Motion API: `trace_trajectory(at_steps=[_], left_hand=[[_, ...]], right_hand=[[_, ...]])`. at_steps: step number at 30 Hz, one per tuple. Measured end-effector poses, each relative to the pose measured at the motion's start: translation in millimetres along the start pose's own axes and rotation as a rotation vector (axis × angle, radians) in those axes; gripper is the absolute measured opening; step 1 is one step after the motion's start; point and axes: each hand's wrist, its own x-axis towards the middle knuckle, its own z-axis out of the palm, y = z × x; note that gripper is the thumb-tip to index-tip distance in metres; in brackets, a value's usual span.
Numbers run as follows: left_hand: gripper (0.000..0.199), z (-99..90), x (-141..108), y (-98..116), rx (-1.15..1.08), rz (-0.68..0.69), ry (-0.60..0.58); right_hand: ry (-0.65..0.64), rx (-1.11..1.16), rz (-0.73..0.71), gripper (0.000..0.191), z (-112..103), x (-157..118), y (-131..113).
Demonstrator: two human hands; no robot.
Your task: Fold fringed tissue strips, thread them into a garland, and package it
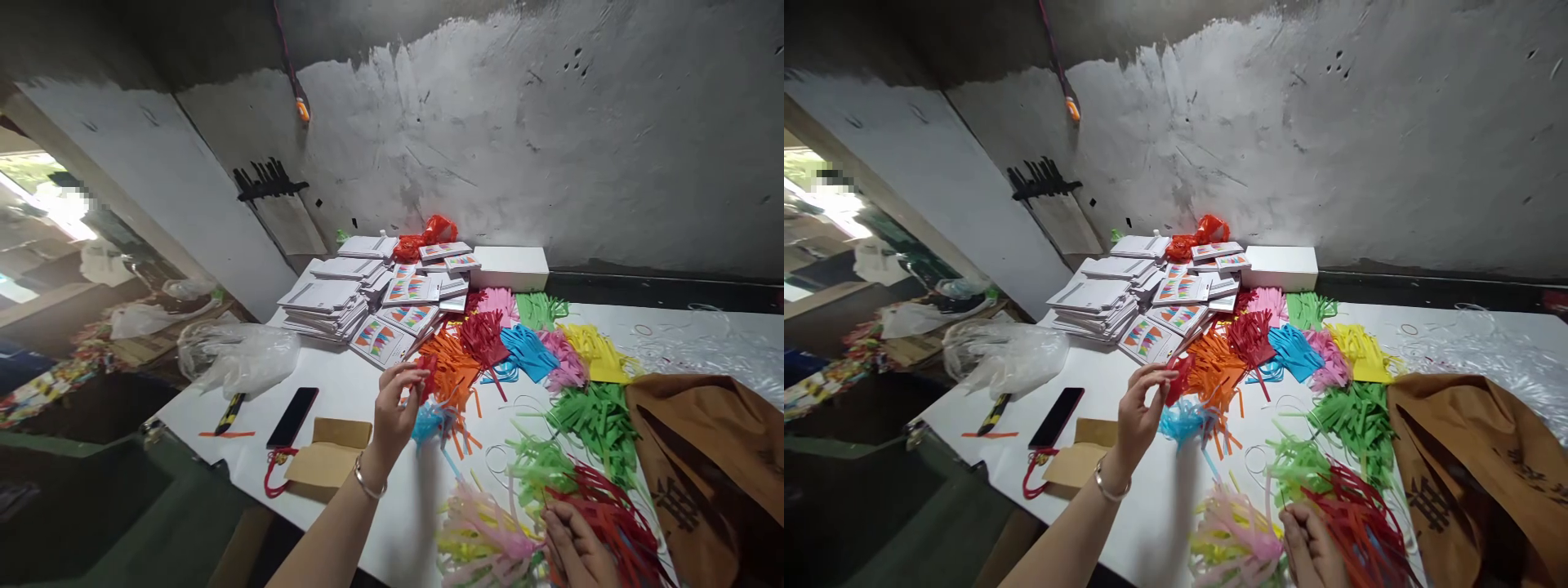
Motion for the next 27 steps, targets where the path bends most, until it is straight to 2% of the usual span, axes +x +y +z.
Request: trace_trajectory(at_steps=[2,3,5,8,11,16,21,24,27], left_hand=[[0.012,-11.6,-15.5,33.9,-0.069,0.121,-0.082],[0.012,-12.7,-25.7,48.3,-0.129,0.1,-0.13],[0.019,-6.4,-49.7,70.6,-0.274,-0.086,-0.26],[0.034,13.9,-86.7,91.3,-0.441,-0.382,-0.456],[0.041,29.8,-113.0,104.8,-0.557,-0.548,-0.557],[0.043,32.1,-127.9,118.5,-0.709,-0.818,-0.548],[0.043,29.3,-135.7,119.2,-0.865,-1.055,-0.633],[0.042,31.5,-140.3,118.4,-0.946,-1.065,-0.588],[0.039,33.1,-142.8,118.3,-0.922,-1.007,-0.5]], right_hand=[[-0.091,-0.09,-0.07,0.051,4.1,-4.3,-6.4],[-0.125,-0.128,-0.124,0.048,6.8,-8.1,-11.2],[-0.183,-0.198,-0.241,0.041,12.9,-17.5,-23.5],[-0.199,-0.299,-0.389,0.033,21.3,-31.3,-44.4],[-0.17,-0.404,-0.505,0.029,26.8,-39.0,-61.4],[-0.178,-0.508,-0.676,0.024,27.2,-44.3,-68.9],[-0.109,-0.524,-0.728,0.022,16.6,-44.1,-57.8],[-0.049,-0.509,-0.686,0.02,9.2,-43.7,-52.7],[-0.031,-0.484,-0.645,0.02,5.3,-49.6,-51.2]])
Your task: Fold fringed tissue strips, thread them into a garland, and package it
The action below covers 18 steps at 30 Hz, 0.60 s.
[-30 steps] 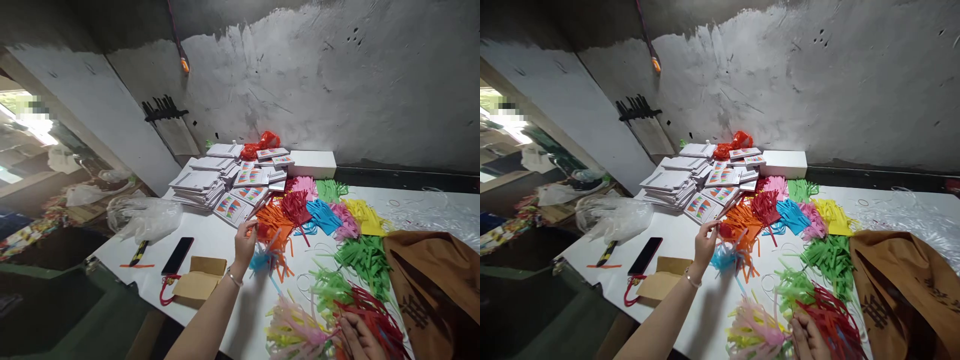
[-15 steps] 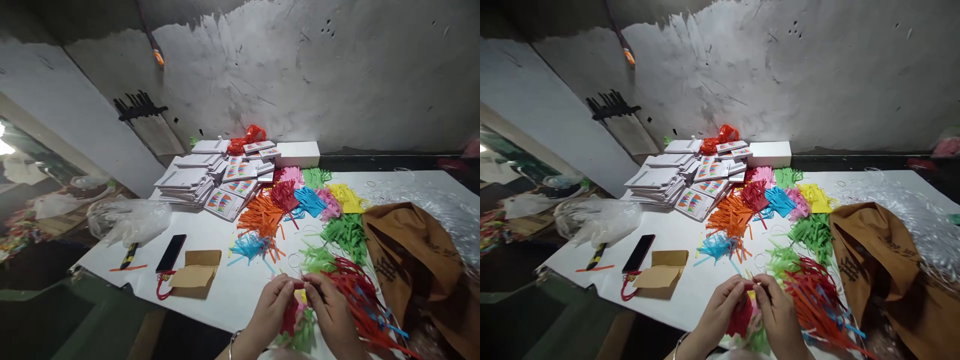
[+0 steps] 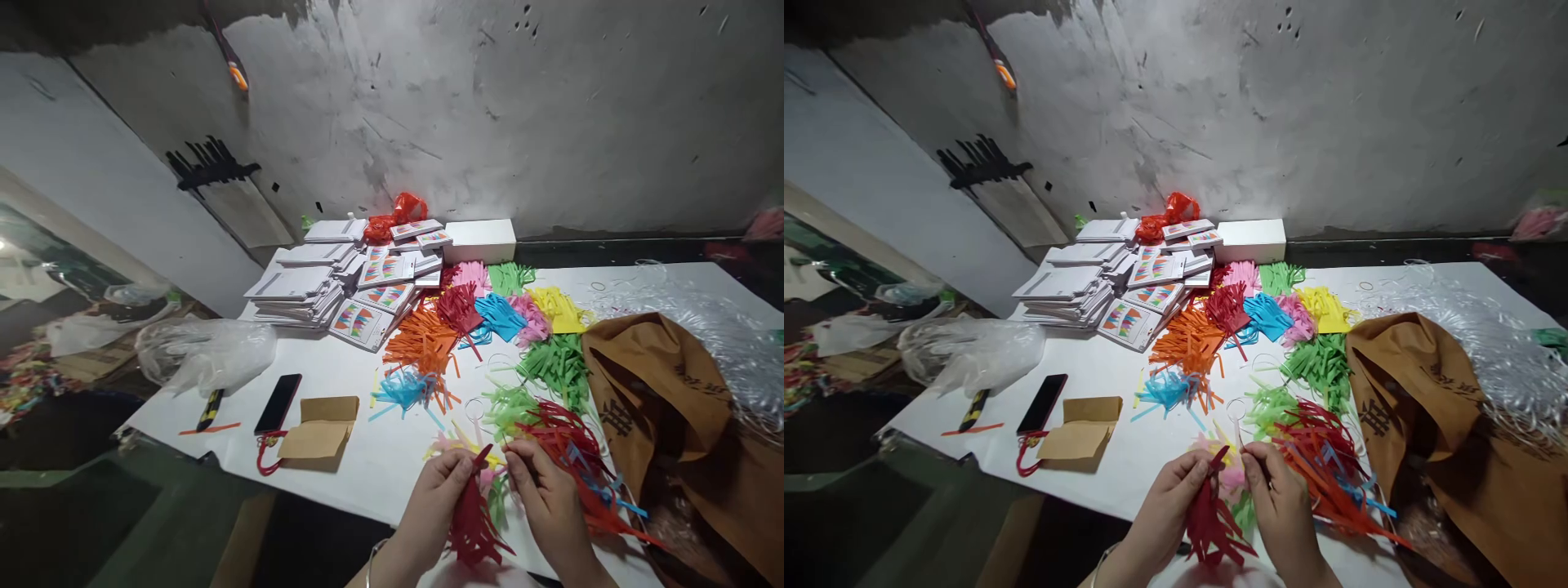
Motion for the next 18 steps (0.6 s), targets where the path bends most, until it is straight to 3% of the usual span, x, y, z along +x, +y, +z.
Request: trace_trajectory(at_steps=[4,8,18], left_hand=[[0.035,-0.4,-1.0,0.3,0.172,0.131,0.067],[0.031,0.8,-2.1,1.0,0.316,0.22,0.09],[0.025,3.1,-1.1,0.5,0.405,0.292,0.119]], right_hand=[[-0.11,0.022,-0.072,0.018,0.1,-11.1,-8.2],[-0.083,0.022,-0.034,0.021,5.6,-16.8,-12.1],[-0.055,0.02,0.043,0.029,10.3,-15.4,-17.7]])
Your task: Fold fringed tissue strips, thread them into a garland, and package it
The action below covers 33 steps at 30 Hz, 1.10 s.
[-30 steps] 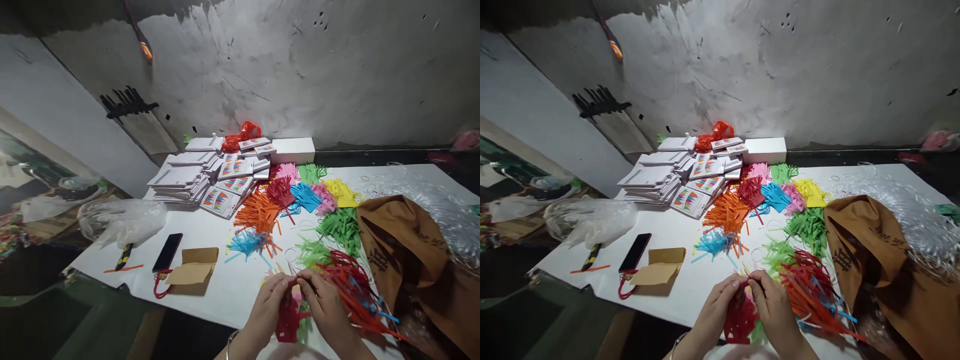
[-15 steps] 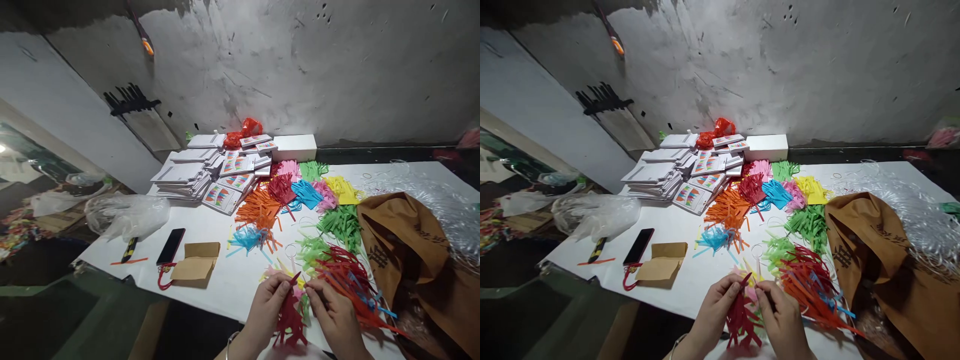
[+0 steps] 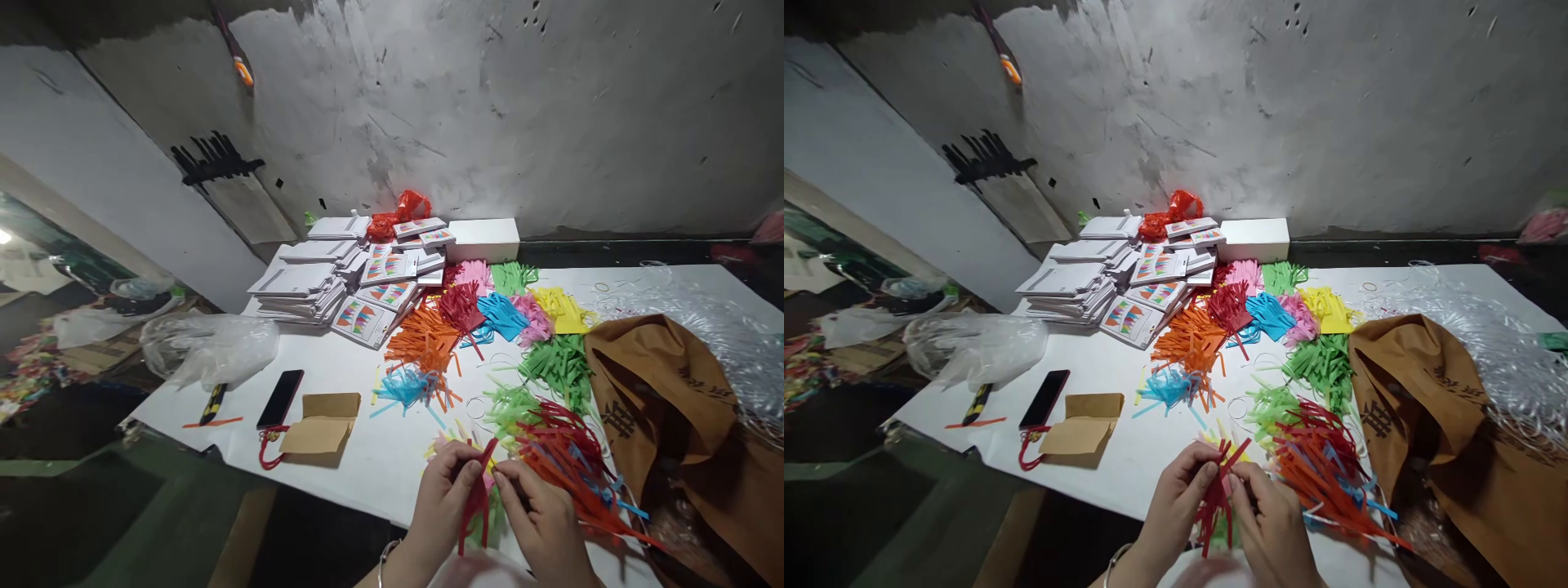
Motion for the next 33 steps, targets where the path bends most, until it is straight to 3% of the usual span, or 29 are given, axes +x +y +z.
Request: trace_trajectory(at_steps=[5,10,15,20,24,26,29,31,33], left_hand=[[0.021,-0.5,0.7,-4.5,0.056,0.042,0.012],[0.017,-2.4,0.3,-6.4,0.209,0.198,-0.011],[0.017,-5.7,-0.3,-10.2,0.307,0.308,-0.051],[0.018,-10.2,1.0,-12.6,0.344,0.319,-0.097],[0.018,-13.3,2.7,-14.6,0.377,0.351,-0.171],[0.021,-13.9,4.0,-17.1,0.422,0.395,-0.19],[0.023,-12.6,5.9,-27.0,0.5,0.456,-0.202],[0.023,-9.4,6.0,-40.3,0.528,0.431,-0.218],[0.022,-4.8,5.6,-58.7,0.553,0.375,-0.247]], right_hand=[[-0.028,-0.015,0.008,0.03,0.0,1.9,-2.1],[-0.103,-0.044,0.093,0.034,-3.9,7.6,0.8],[-0.222,0.197,0.352,0.039,-3.5,11.9,3.0],[-0.143,0.435,0.468,0.049,1.5,13.2,7.8],[-0.334,0.62,0.508,0.049,3.1,17.2,15.2],[-0.368,0.624,0.515,0.044,3.9,19.9,20.7],[-0.285,0.482,0.428,0.037,4.4,24.0,30.0],[-0.162,0.368,0.332,0.035,3.7,26.3,35.8],[-0.002,0.362,0.325,0.033,1.4,28.1,40.7]])
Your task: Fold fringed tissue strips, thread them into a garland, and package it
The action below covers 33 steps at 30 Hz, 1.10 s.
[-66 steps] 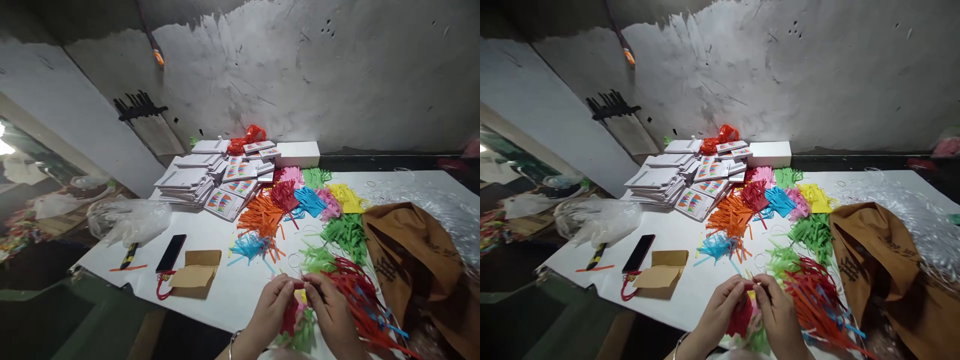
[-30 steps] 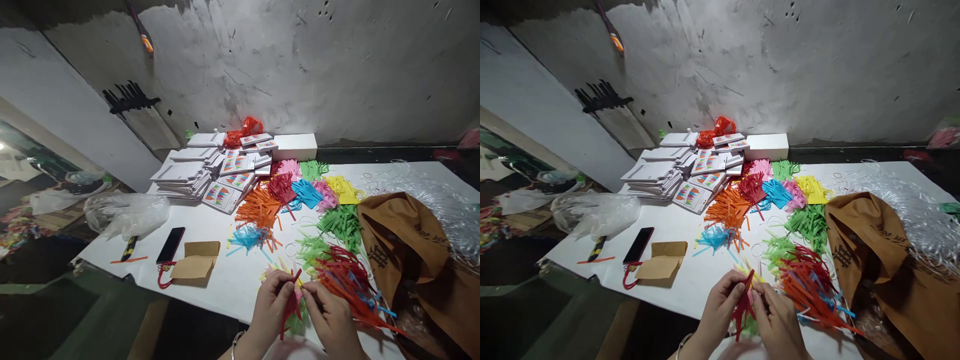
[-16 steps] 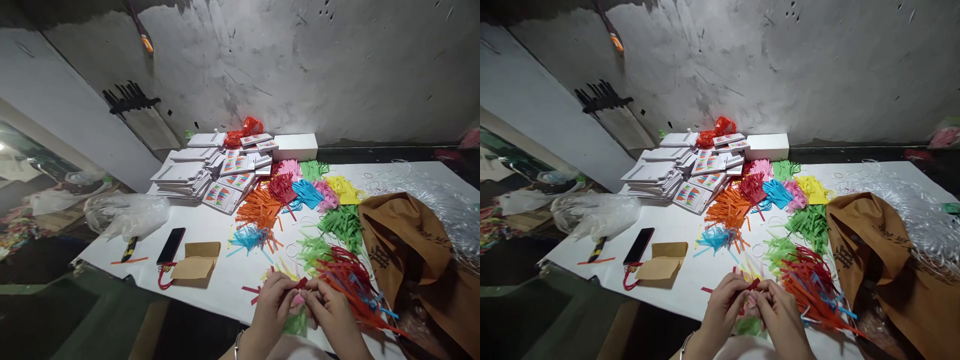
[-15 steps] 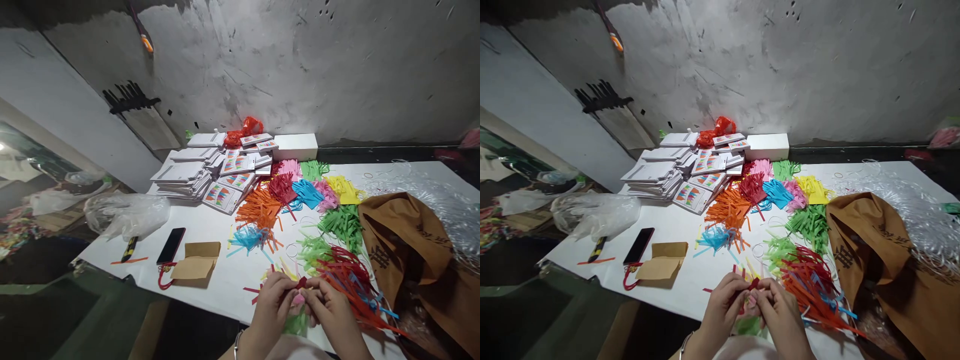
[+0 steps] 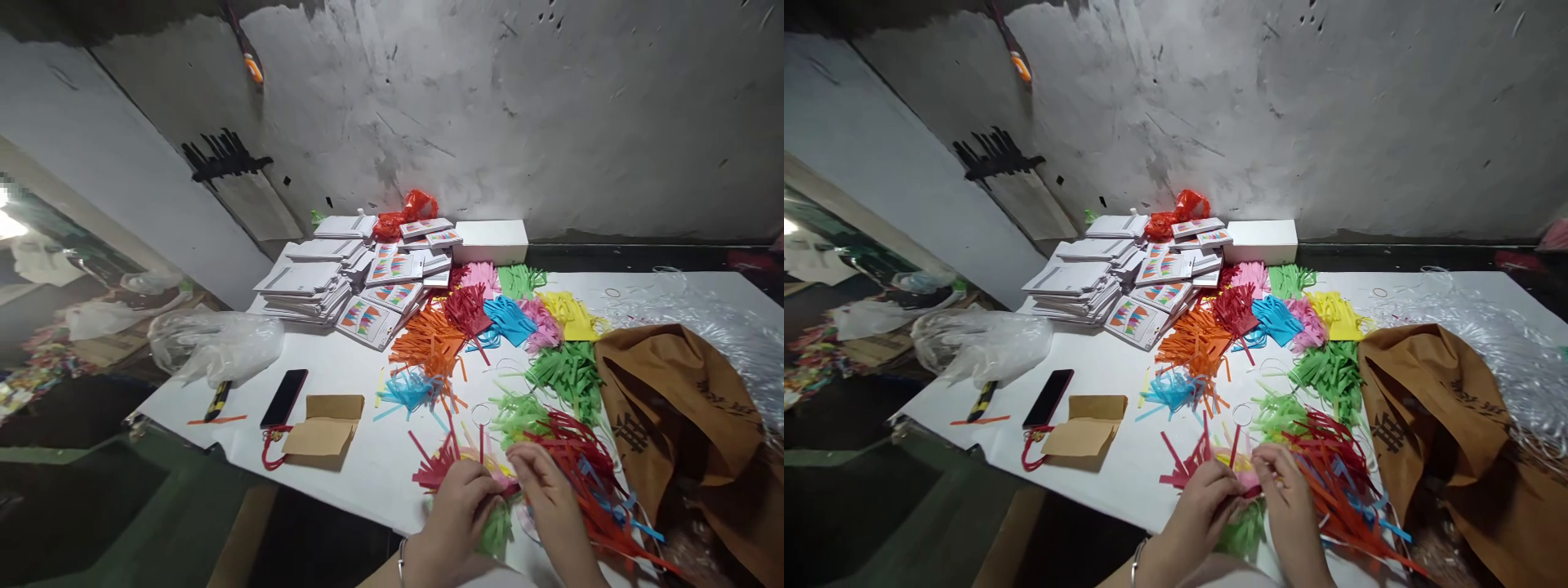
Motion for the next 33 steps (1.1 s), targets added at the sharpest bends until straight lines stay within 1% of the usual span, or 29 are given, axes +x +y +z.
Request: trace_trajectory(at_steps=[2,4,5,6,7,8,10,11,12,14,15,16,17,19,22,24,26,28,31,32,33], left_hand=[[0.018,14.2,-2.4,-14.4,-0.004,-0.019,-0.082],[0.011,22.1,1.5,-30.5,-0.018,-0.039,-0.174],[0.01,21.7,6.9,-39.1,-0.016,-0.083,-0.182],[0.01,17.9,14.9,-48.3,-0.003,-0.147,-0.153],[0.012,10.7,25.3,-58.1,0.022,-0.227,-0.087],[0.015,0.5,37.6,-68.7,0.057,-0.319,0.007],[0.025,-25.5,64.4,-91.3,0.115,-0.445,0.166],[0.024,-39.3,77.1,-102.4,0.132,-0.5,0.214],[0.02,-52.4,88.1,-112.7,0.14,-0.555,0.24],[0.009,-74.0,102.8,-128.0,0.123,-0.645,0.247],[0.003,-81.8,105.9,-132.0,0.101,-0.677,0.24],[0.004,-87.8,106.2,-133.1,0.069,-0.698,0.229],[0.01,-92.2,103.9,-131.5,0.029,-0.71,0.217],[0.02,-96.9,92.9,-120.9,-0.084,-0.711,0.179],[0.028,-96.8,67.2,-92.3,-0.311,-0.677,0.093],[0.035,-92.1,49.8,-68.5,-0.437,-0.652,0.044],[0.04,-83.7,36.0,-43.7,-0.568,-0.634,0.011],[0.041,-72.5,26.7,-20.4,-0.77,-0.607,-0.03],[0.037,-52.6,17.5,4.8,-1.083,-0.584,-0.08],[0.035,-45.5,14.5,9.1,-1.148,-0.603,-0.096],[0.032,-38.3,11.4,11.0,-1.206,-0.634,-0.117]], right_hand=[[0.134,0.155,0.032,0.029,-4.8,2.5,1.1],[0.222,0.303,0.052,0.027,-10.4,4.7,0.8],[0.249,0.338,0.058,0.028,-13.4,5.6,0.9],[0.268,0.343,0.072,0.03,-16.1,6.2,1.4],[0.273,0.325,0.097,0.032,-18.4,6.4,2.8],[0.266,0.298,0.126,0.036,-20.0,6.2,5.1],[0.23,0.251,0.18,0.041,-20.9,4.2,12.1],[0.205,0.238,0.2,0.042,-20.1,2.6,16.1],[0.181,0.229,0.218,0.043,-18.7,0.6,20.0],[0.132,0.209,0.249,0.044,-14.8,-3.5,26.3],[0.118,0.193,0.256,0.045,-12.8,-5.3,28.3],[0.11,0.173,0.254,0.045,-10.9,-6.6,29.6],[0.093,0.149,0.248,0.045,-9.1,-7.4,30.2],[0.056,0.095,0.226,0.043,-5.8,-7.3,29.6],[0.005,-0.002,0.146,0.042,0.2,-4.2,22.8],[-0.008,-0.05,0.02,0.039,5.8,-2.0,12.6],[-0.06,-0.081,-0.104,0.033,12.4,-1.1,-1.8],[-0.11,-0.084,-0.176,0.029,19.3,-1.8,-17.2],[-0.175,-0.039,-0.206,0.027,27.3,-2.1,-31.0],[-0.169,-0.02,-0.198,0.027,28.4,-0.7,-31.1],[-0.137,-0.008,-0.179,0.028,28.3,1.6,-28.6]])
